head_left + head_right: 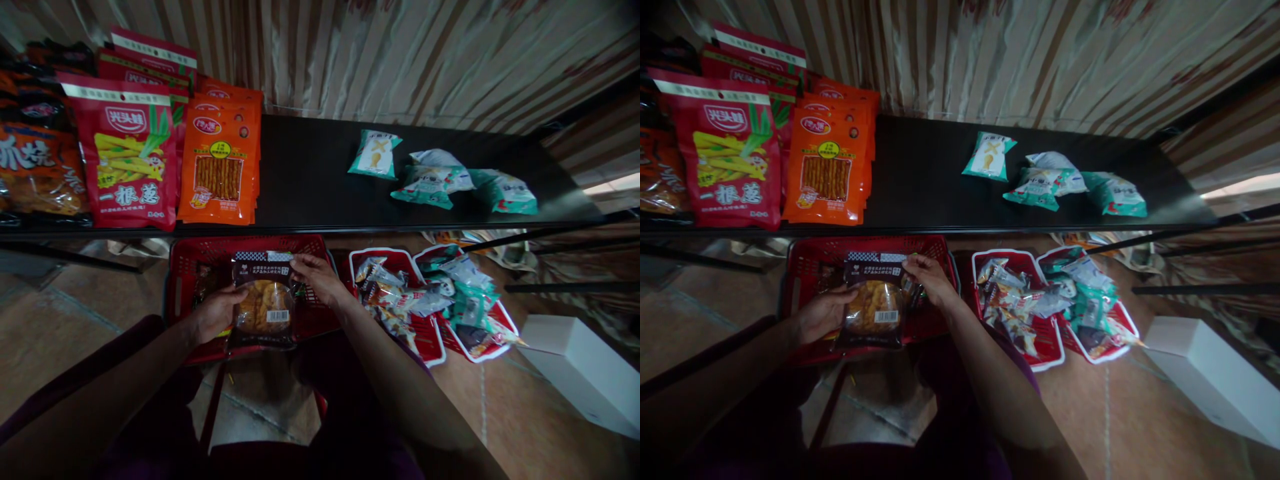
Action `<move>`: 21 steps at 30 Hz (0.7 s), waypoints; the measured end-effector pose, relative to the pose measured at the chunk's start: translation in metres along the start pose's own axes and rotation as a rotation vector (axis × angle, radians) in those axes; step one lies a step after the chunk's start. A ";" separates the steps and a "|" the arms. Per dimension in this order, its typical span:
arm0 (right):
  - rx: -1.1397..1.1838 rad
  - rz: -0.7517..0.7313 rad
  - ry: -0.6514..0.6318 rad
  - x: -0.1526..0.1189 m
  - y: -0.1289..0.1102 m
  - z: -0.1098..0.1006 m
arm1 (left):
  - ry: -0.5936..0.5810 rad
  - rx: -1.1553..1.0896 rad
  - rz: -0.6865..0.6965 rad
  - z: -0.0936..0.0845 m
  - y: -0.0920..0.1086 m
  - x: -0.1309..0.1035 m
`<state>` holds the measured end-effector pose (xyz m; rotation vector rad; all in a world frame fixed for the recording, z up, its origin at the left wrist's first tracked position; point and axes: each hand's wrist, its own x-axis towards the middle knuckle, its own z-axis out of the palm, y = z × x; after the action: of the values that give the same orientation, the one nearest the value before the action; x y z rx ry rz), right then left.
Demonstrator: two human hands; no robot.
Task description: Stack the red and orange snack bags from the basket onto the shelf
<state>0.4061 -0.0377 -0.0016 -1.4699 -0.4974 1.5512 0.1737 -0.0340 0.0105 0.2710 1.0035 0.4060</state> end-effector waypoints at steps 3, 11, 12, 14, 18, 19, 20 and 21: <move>0.003 0.021 -0.019 -0.001 0.000 0.000 | 0.010 0.004 0.006 -0.001 0.000 0.001; -0.093 0.203 -0.244 -0.014 0.000 0.005 | 0.025 -0.103 0.085 0.002 0.007 0.002; -0.104 0.211 -0.251 -0.015 0.000 0.006 | 0.042 -0.108 0.092 0.002 0.008 0.002; -0.098 0.204 -0.239 -0.016 0.002 0.008 | 0.082 -0.113 0.100 0.004 0.010 0.001; -0.042 0.180 -0.173 -0.015 0.006 0.010 | 0.162 -0.120 0.113 0.009 0.011 -0.001; -0.042 0.160 -0.157 -0.014 0.007 0.011 | 0.164 -0.117 0.107 0.010 0.011 -0.002; -0.049 0.134 -0.140 -0.013 0.008 0.012 | 0.158 -0.112 0.097 0.010 0.011 -0.002; -0.062 0.100 -0.123 -0.013 0.009 0.013 | 0.145 -0.104 0.082 0.010 0.011 -0.002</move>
<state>0.3893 -0.0485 0.0014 -1.4714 -0.5548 1.7268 0.1791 -0.0256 0.0218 0.1915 1.1116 0.5566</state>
